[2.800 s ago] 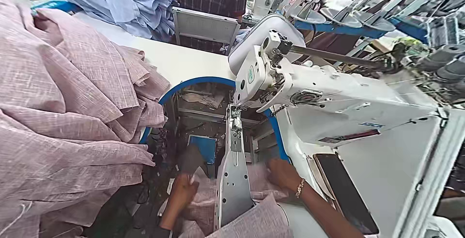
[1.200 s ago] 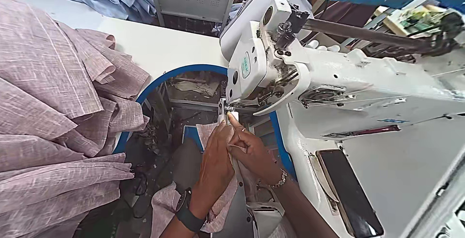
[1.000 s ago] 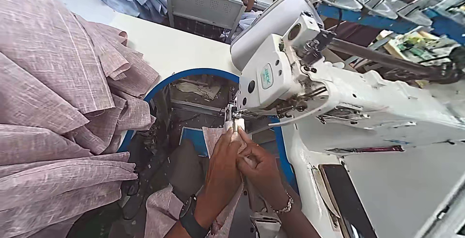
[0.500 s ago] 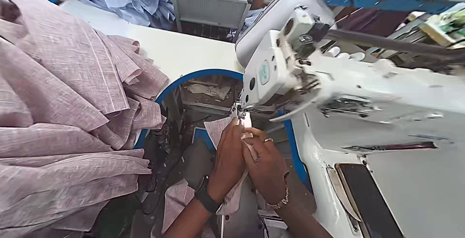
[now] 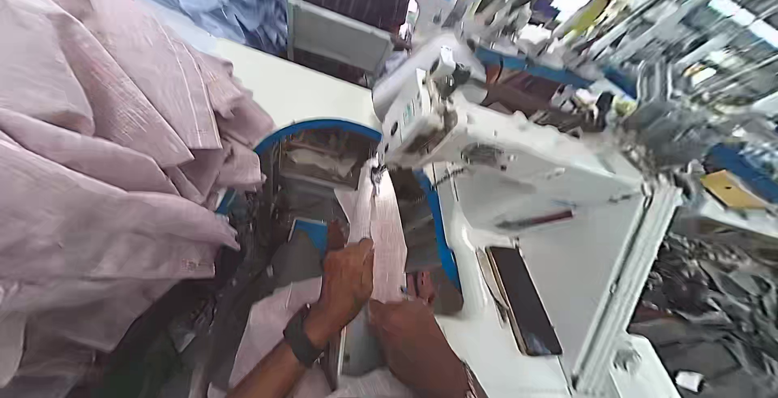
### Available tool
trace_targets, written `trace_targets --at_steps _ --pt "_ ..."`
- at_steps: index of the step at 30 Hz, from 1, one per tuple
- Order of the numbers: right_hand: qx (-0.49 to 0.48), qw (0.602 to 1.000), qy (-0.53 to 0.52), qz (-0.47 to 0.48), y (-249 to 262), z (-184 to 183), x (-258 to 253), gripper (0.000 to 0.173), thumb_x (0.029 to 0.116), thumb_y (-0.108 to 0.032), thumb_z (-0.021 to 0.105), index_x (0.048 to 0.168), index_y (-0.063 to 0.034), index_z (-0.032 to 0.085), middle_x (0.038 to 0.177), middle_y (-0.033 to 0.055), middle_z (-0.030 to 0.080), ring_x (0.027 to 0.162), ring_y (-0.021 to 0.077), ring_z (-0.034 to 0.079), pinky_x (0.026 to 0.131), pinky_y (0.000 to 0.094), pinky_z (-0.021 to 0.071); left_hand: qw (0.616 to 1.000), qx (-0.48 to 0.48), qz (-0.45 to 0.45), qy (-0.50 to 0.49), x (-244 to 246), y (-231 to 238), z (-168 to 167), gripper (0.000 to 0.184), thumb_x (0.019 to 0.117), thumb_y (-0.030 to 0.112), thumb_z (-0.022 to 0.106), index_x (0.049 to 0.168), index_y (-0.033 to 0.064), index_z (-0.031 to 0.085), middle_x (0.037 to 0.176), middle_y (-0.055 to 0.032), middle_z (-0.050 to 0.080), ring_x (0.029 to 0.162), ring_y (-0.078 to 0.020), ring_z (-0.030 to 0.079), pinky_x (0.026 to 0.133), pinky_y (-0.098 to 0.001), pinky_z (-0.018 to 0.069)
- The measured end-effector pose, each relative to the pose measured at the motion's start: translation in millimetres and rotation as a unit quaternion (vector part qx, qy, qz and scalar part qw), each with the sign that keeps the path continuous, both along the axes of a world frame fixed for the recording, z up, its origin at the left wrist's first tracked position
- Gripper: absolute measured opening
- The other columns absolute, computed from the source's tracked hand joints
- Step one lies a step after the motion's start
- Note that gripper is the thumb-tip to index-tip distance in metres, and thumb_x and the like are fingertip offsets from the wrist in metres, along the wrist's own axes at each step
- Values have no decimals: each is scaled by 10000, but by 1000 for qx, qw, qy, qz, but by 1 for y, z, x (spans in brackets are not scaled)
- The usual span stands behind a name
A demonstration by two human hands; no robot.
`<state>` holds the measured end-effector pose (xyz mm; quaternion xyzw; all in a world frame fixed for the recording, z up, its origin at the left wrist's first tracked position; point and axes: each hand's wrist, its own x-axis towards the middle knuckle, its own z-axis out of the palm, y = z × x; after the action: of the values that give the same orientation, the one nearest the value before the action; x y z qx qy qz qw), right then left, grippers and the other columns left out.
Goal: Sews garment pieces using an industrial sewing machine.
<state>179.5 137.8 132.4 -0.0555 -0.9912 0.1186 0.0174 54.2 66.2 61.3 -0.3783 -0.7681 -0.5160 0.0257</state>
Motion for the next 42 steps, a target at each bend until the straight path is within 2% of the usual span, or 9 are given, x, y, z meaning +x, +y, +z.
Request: trace_targets --at_steps 6,10,16,19,23,27,34,40,42 --pt "8 980 -192 -56 12 71 -24 284 963 -226 631 841 21 702 656 203 654 676 432 689 618 599 509 997 -10 -43 -55 0 -10 4 317 989 233 527 779 20 630 502 -77 512 440 -239 574 426 -407 444" --pt "-8 966 -255 -42 28 62 -36 274 991 -195 591 971 55 702 738 225 684 760 455 705 701 631 527 997 9 -49 -52 -9 -2 -2 329 1009 249 519 799 22 632 501 -72 506 438 -238 573 419 -401 444" --pt "-32 954 -297 -37 51 63 -48 371 987 -264 608 775 38 654 679 205 639 724 409 673 688 588 484 989 -55 -95 -101 -15 -7 15 293 959 234 632 782 0 628 520 -109 518 478 -284 577 484 -441 445" --pt "-36 947 -317 -24 54 58 -50 287 1000 -216 586 922 46 675 732 211 663 776 420 688 739 601 494 995 25 -77 -51 -11 -5 0 304 928 231 629 686 48 635 548 -57 538 503 -199 572 479 -359 434" --pt "-32 948 -316 -5 59 60 -54 348 1002 -237 587 810 47 642 697 203 635 747 405 667 719 577 480 995 102 -16 12 -16 16 -12 315 994 222 527 751 49 628 600 -45 545 535 -171 574 489 -302 458" --pt "-9 937 -348 -15 54 67 -58 312 1036 -226 554 958 53 667 798 234 678 857 438 687 813 607 486 999 -13 -18 -48 -10 -4 12 281 984 221 554 801 20 627 503 -72 507 434 -239 571 427 -403 457" --pt "40 994 -79 65 48 39 -31 173 918 -173 600 798 -53 636 550 81 548 508 285 621 468 442 468 997 62 -15 47 -1 -18 -7 351 1016 281 475 751 99 617 487 4 461 408 -138 491 387 -298 366" --pt "30 998 61 10 38 18 -26 217 955 -200 528 872 -66 678 607 29 574 506 175 589 453 337 458 969 -137 -201 -32 -44 -31 43 219 1021 155 552 960 -17 672 634 -159 603 610 -364 652 585 -522 502" --pt "-5 995 101 -15 40 8 -33 212 973 -192 518 923 -58 675 643 20 591 535 132 574 490 277 468 989 -78 -125 3 -22 -26 25 203 979 155 571 906 15 698 556 -106 577 495 -302 629 468 -474 512"
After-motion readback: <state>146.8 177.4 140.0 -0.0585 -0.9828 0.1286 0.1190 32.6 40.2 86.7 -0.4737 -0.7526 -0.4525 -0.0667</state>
